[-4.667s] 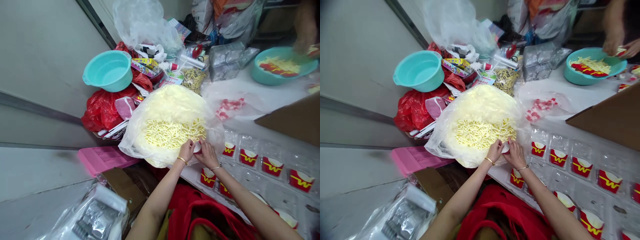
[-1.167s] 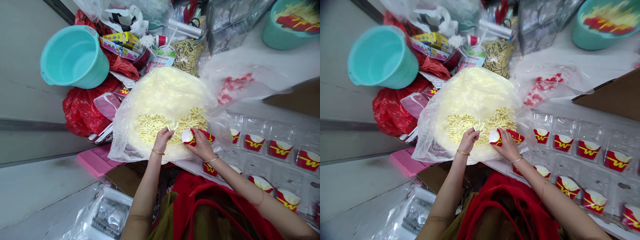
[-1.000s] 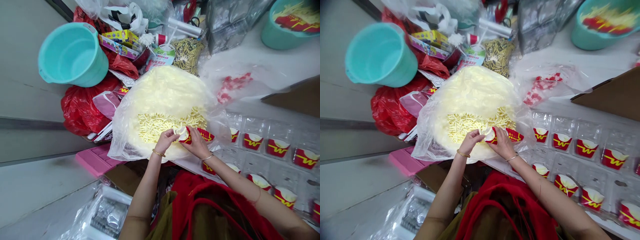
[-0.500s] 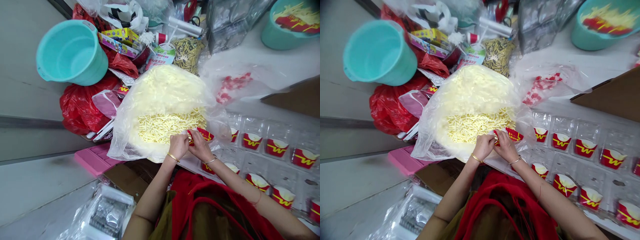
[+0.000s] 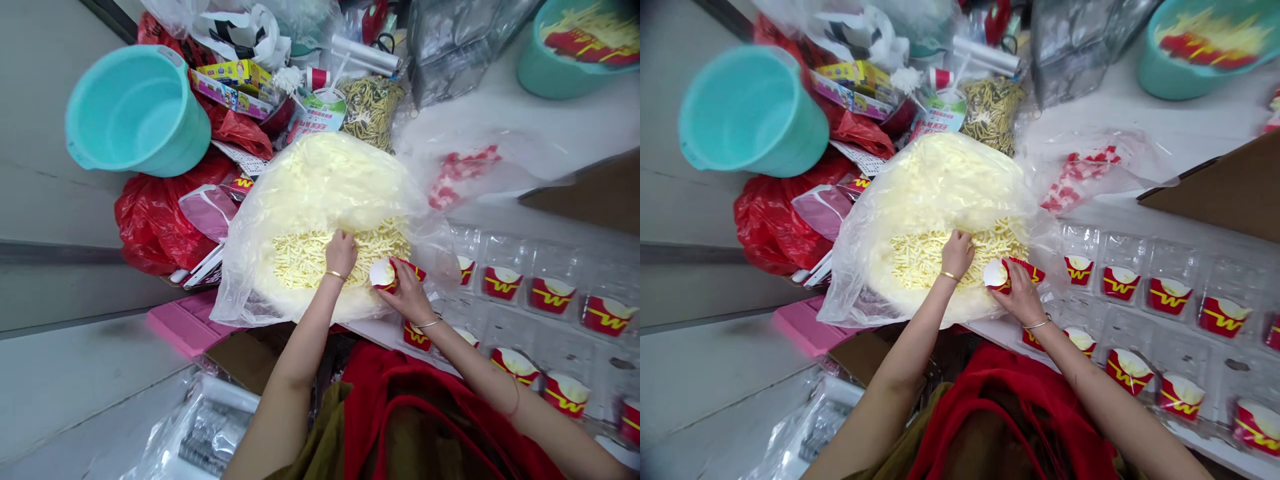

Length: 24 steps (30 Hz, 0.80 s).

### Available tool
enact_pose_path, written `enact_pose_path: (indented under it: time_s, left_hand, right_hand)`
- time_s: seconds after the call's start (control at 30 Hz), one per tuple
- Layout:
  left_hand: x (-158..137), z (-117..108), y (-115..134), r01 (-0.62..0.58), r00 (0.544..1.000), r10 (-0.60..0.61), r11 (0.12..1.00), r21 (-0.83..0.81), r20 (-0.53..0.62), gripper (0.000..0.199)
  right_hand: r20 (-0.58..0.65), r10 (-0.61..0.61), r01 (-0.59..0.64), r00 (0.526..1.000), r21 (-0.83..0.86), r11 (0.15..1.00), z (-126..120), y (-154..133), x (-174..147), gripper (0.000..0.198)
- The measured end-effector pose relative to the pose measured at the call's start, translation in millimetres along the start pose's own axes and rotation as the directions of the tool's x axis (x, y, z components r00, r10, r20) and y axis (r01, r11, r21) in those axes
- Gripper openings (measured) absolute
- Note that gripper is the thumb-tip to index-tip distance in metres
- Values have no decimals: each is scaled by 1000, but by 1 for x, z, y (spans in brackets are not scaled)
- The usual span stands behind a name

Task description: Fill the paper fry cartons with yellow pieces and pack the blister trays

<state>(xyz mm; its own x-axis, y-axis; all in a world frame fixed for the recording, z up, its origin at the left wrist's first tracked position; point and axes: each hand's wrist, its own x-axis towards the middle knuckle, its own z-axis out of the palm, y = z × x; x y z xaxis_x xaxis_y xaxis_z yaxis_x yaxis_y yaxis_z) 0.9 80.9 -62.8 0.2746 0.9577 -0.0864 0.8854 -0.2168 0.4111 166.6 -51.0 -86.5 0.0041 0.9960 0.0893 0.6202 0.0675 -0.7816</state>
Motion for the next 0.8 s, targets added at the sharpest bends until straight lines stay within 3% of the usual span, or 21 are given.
enact_pose_path:
  time_s: [0.07, 0.13, 0.2, 0.27, 0.33, 0.4, 0.47, 0.57, 0.63, 0.7, 0.8]
  left_hand:
    - [-4, 6, -7, 5, 998, -15, 986, -168, -54, 8]
    - [-14, 6, -15, 53, 993, -90, 918, -392, -76, 3]
    - [-24, 3, -23, 146, 983, -184, 785, -602, -1, 6]
    - [-32, -2, -28, 218, 970, -229, 684, -696, 79, 12]
    - [-33, -4, -30, 192, 974, -224, 742, -642, 33, 13]
    - [-30, -4, -29, 117, 984, -168, 876, -468, -68, 14]
    - [-23, 0, -25, 64, 990, -97, 953, -297, -98, 25]
    - [-14, 5, -19, 36, 999, -43, 981, -190, -30, 18]
    - [-12, 5, -18, 50, 998, -60, 965, -259, -28, 6]
    - [-15, -1, -19, 129, 987, -161, 868, -479, -27, 11]
    - [-25, -17, -18, 304, 937, -314, 509, -805, 155, 22]
  right_hand:
    - [-10, 14, -14, 1000, 6, 1000, -3, 0, 0, 73]
    - [-13, 26, -26, 1000, 19, 999, -4, 1, 1, 73]
    - [-10, 30, -30, 999, 30, 999, -2, 2, 4, 73]
    - [-2, 26, -26, 1000, 37, 999, 1, 3, 7, 73]
    - [9, 22, -22, 1000, 37, 999, 5, 3, 9, 74]
    - [17, 18, -19, 1000, 33, 999, 7, 3, 10, 74]
    - [20, 20, -20, 1000, 28, 999, 7, 3, 10, 74]
    - [21, 28, -28, 999, 17, 999, 5, 4, 7, 74]
    - [22, 28, -29, 999, 6, 1000, 3, 4, 5, 75]
    - [19, 24, -24, 1000, -4, 1000, 2, 4, 6, 74]
    - [15, 19, -19, 1000, -4, 1000, 2, 0, 10, 74]
